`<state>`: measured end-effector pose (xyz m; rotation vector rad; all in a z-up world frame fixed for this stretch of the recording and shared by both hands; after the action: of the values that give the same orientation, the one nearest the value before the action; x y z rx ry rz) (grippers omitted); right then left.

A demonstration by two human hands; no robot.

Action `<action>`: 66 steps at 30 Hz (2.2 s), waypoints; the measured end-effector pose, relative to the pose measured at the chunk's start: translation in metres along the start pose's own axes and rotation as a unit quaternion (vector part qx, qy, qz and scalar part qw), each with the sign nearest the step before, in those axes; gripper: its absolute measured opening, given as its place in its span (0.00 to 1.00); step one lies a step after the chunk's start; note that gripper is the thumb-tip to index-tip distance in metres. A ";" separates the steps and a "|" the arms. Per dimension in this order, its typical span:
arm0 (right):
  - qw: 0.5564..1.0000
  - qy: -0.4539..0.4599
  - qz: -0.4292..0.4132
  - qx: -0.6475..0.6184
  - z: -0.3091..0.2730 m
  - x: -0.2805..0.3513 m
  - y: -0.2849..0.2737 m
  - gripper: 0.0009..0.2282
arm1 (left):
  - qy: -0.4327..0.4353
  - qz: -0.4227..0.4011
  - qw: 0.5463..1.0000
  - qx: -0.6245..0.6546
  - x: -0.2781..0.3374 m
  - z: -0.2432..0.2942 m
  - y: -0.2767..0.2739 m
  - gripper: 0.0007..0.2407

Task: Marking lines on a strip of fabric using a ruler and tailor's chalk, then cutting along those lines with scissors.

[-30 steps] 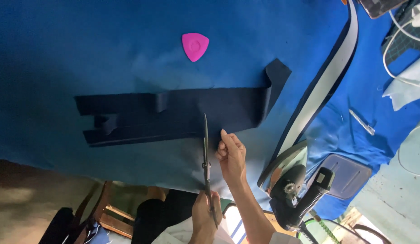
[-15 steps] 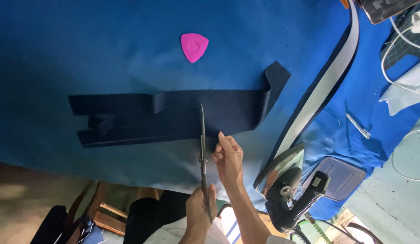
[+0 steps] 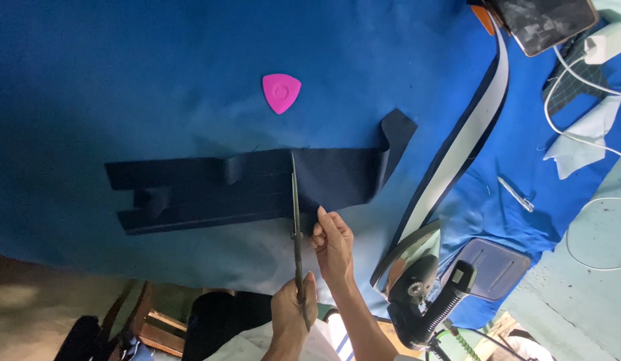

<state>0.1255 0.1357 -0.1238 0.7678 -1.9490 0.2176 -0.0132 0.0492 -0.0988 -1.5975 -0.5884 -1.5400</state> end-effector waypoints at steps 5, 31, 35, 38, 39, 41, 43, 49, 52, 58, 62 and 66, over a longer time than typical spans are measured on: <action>0.999 -0.007 -0.019 -0.026 0.001 -0.002 0.000 0.14 | 0.072 0.007 0.997 -0.030 -0.010 0.008 0.001 0.23; 0.749 -0.471 -0.227 0.407 -0.085 0.027 0.372 0.12 | 0.284 0.329 0.900 -0.040 0.002 -0.074 -0.407 0.24; 0.769 -0.469 -0.156 0.406 -0.087 0.085 0.366 0.27 | 0.340 0.327 0.876 -0.101 -0.027 -0.059 -0.475 0.18; 0.748 -0.501 0.090 0.426 -0.051 0.110 0.289 0.11 | 0.377 0.301 0.859 -0.173 -0.038 -0.030 -0.510 0.23; 0.746 -0.467 0.195 0.433 -0.027 0.112 0.249 0.09 | 0.381 0.293 0.856 -0.192 -0.045 -0.024 -0.518 0.23; 0.733 -0.426 0.306 0.433 0.029 0.110 0.185 0.07 | 0.392 0.279 0.851 -0.212 -0.055 -0.016 -0.526 0.24; 0.701 -0.400 0.394 0.439 0.089 0.103 0.129 0.19 | 0.410 0.234 0.856 -0.211 -0.060 -0.006 -0.528 0.23; 0.649 -0.405 0.467 0.444 0.095 0.100 0.141 0.07 | 0.400 0.220 0.849 -0.267 -0.094 -0.006 -0.523 0.23; 0.662 -0.383 0.473 0.437 0.088 0.108 0.148 0.12 | 0.448 0.200 0.818 -0.300 -0.084 0.008 -0.520 0.21; 0.692 -0.479 0.455 0.293 0.089 0.113 0.142 0.03 | 0.446 0.192 0.821 -0.300 -0.073 0.027 -0.531 0.25; 0.733 -0.430 0.476 0.224 0.051 0.133 0.188 0.05 | 0.475 0.216 0.800 -0.296 -0.096 0.016 -0.554 0.23; 0.813 -0.346 0.215 0.417 0.034 0.102 0.286 0.06 | 0.467 0.253 0.799 -0.284 -0.100 0.014 -0.570 0.21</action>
<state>-0.1027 0.3012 -0.0051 1.0298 -2.7351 1.2943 -0.4752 0.3968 -0.0608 -0.9984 0.8531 -1.8792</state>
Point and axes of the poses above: each hand's wrist, its own x-axis away from the middle knuckle, its own y-axis out of the palm, z = x × y, the point moved 9 cm from there along -x, towards the middle knuckle, and after that the axes turned 3 degrees about -x, right-handed, at the moved point
